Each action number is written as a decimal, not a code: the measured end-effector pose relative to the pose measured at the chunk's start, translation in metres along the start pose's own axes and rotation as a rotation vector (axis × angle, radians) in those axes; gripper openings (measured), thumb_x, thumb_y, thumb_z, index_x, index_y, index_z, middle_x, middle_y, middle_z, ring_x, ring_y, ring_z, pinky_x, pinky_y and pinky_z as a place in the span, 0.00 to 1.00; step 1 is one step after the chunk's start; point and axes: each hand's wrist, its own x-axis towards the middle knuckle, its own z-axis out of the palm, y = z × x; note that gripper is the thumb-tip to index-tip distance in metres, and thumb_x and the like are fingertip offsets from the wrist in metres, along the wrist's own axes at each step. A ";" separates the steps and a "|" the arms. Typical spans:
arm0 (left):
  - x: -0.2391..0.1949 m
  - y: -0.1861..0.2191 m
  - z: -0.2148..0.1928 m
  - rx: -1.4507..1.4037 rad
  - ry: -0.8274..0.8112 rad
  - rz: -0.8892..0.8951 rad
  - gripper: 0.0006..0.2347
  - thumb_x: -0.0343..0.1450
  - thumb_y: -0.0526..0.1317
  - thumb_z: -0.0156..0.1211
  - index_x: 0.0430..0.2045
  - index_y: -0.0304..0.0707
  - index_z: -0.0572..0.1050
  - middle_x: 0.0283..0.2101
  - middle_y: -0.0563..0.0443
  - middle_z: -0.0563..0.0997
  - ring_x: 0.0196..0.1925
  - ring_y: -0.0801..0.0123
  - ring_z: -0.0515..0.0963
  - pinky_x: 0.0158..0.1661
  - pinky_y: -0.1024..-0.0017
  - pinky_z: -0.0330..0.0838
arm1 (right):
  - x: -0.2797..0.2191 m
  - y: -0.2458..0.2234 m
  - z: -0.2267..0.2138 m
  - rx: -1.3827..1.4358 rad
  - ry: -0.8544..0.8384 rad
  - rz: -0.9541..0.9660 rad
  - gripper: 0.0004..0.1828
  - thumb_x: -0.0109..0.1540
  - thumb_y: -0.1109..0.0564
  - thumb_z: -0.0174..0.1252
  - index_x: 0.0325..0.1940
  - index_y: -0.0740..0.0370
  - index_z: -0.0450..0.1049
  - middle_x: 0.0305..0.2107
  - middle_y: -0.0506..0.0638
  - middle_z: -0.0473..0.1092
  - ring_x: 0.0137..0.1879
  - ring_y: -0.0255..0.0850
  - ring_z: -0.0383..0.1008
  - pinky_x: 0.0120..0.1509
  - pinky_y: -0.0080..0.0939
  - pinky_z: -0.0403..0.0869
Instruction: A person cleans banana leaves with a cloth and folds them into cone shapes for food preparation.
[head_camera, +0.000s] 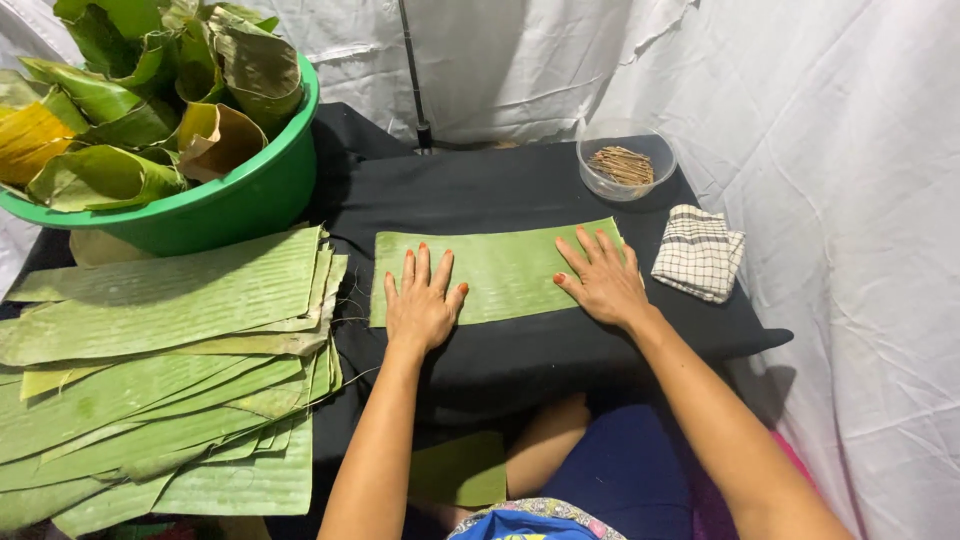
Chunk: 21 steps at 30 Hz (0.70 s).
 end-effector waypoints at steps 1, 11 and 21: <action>0.001 -0.001 0.003 -0.001 0.002 0.000 0.30 0.76 0.64 0.24 0.75 0.62 0.45 0.80 0.47 0.38 0.81 0.56 0.35 0.72 0.42 0.31 | 0.003 0.006 0.000 -0.001 0.001 -0.001 0.33 0.71 0.28 0.30 0.80 0.30 0.45 0.76 0.52 0.47 0.81 0.55 0.42 0.76 0.71 0.45; 0.030 -0.025 0.051 -0.213 0.598 -0.255 0.29 0.69 0.48 0.62 0.66 0.43 0.64 0.75 0.32 0.47 0.72 0.39 0.53 0.64 0.42 0.55 | 0.040 0.071 0.013 0.364 0.305 0.392 0.44 0.49 0.46 0.73 0.70 0.48 0.69 0.49 0.56 0.71 0.59 0.60 0.71 0.60 0.65 0.71; 0.078 -0.069 0.059 -0.405 0.503 -0.472 0.29 0.66 0.36 0.62 0.63 0.43 0.58 0.53 0.40 0.70 0.60 0.43 0.69 0.52 0.42 0.69 | 0.078 0.078 0.016 0.428 0.222 0.409 0.30 0.45 0.43 0.77 0.52 0.36 0.81 0.46 0.47 0.74 0.57 0.55 0.74 0.61 0.51 0.73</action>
